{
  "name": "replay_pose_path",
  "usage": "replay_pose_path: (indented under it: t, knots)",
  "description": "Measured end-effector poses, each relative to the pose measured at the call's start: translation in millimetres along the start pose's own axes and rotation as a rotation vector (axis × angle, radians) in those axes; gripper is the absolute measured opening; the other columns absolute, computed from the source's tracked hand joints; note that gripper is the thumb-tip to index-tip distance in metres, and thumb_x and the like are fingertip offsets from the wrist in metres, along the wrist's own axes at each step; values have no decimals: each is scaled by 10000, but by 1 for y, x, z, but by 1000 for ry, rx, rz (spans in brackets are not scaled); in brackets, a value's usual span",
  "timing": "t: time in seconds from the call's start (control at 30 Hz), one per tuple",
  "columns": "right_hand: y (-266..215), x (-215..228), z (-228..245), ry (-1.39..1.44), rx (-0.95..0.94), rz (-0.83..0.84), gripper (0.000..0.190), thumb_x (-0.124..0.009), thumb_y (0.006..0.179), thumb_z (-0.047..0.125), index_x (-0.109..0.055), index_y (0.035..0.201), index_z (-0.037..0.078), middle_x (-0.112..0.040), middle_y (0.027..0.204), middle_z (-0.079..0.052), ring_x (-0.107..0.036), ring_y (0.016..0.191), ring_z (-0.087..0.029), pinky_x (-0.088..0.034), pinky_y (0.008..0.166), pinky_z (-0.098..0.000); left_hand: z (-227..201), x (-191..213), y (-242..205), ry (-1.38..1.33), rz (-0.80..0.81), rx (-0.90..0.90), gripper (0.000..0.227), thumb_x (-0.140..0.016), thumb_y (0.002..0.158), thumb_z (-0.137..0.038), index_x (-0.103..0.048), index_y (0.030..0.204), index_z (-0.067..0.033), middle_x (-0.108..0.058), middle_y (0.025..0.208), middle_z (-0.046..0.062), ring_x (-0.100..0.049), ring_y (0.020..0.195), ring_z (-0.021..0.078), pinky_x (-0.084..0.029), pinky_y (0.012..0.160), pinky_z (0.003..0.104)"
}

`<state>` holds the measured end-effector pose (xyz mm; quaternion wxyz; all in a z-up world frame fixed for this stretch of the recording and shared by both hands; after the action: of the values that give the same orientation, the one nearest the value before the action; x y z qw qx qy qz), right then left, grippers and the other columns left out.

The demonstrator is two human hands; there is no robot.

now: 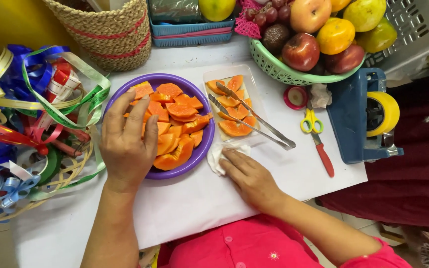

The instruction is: Arranging sliced papaya from a bowl into a clear plastic tray using tongs and a fork for a food display.

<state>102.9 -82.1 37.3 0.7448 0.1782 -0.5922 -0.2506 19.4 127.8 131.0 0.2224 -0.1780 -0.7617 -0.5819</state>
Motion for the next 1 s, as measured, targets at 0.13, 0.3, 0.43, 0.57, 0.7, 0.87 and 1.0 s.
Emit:
replay_pose_path:
  t: [0.13, 0.3, 0.43, 0.57, 0.7, 0.87, 1.0]
  knots:
    - [18, -30, 21, -4, 52, -12, 311, -639, 994, 150, -663, 1275, 18, -673, 1297, -218, -653, 1224, -385, -550, 1007, -438, 7, 2, -1, 41, 11, 20, 283, -651, 1088, -183, -745, 1287, -5, -628, 1330, 183, -677, 994, 308, -578, 863, 431]
    - [9, -20, 1, -32, 25, 68, 284, -554, 1035, 93, -657, 1281, -7, -692, 1271, -205, -667, 1207, -355, -541, 1030, -417, 16, 5, 0, 55, 4, 34, 276, -659, 1089, -170, -740, 1289, 2, -622, 1323, 188, -676, 1044, 331, -570, 903, 446]
    - [-25, -2, -35, -168, -85, 171, 298, -494, 1049, 93, -655, 1285, 8, -693, 1273, -159, -654, 1230, -291, -510, 1084, -377, 21, 8, 0, 36, 9, 39, 256, -676, 1082, -143, -736, 1273, 17, -616, 1316, 196, -673, 1078, 353, -567, 918, 448]
    - [-58, 22, -55, -223, -178, 177, 293, -518, 1029, 96, -691, 1264, 69, -693, 1251, -89, -670, 1120, -260, -550, 986, -341, 23, 12, 2, 37, 8, 40, 254, -680, 1076, -120, -736, 1270, 34, -609, 1316, 212, -665, 1133, 378, -561, 940, 455]
    - [-83, 33, -53, 14, -209, 392, 445, -555, 878, -126, -634, 1270, 69, -658, 1279, -125, -636, 1011, -318, -573, 740, -411, 29, 8, 0, 61, 86, 76, 245, -665, 1089, -35, -708, 1295, 89, -605, 1341, 257, -633, 1217, 409, -555, 1036, 527]
    - [-119, 61, -111, 64, -484, 635, 238, -657, 865, 61, -758, 1060, 153, -726, 1152, -3, -674, 1087, -245, -578, 874, -394, 42, 9, 0, 7, 80, 127, 249, -650, 1098, -47, -704, 1301, 86, -610, 1316, 257, -614, 1205, 410, -529, 1028, 530]
    - [-94, 129, -154, -180, -671, 233, 334, -602, 889, -10, -765, 1147, 124, -705, 1182, -71, -668, 1107, -268, -532, 896, -384, 49, 9, -1, 2, 89, 157, 237, -658, 1090, -9, -712, 1292, 104, -613, 1302, 265, -621, 1196, 400, -575, 967, 488]
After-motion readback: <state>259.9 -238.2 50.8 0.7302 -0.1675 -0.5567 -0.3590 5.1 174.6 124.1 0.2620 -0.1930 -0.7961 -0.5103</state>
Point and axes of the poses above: each hand's wrist, its own y-axis towards the middle knuckle, its own x-axis out of the back of the hand, z = x × y, the point moved 10 cm from there along y, towards the middle knuckle
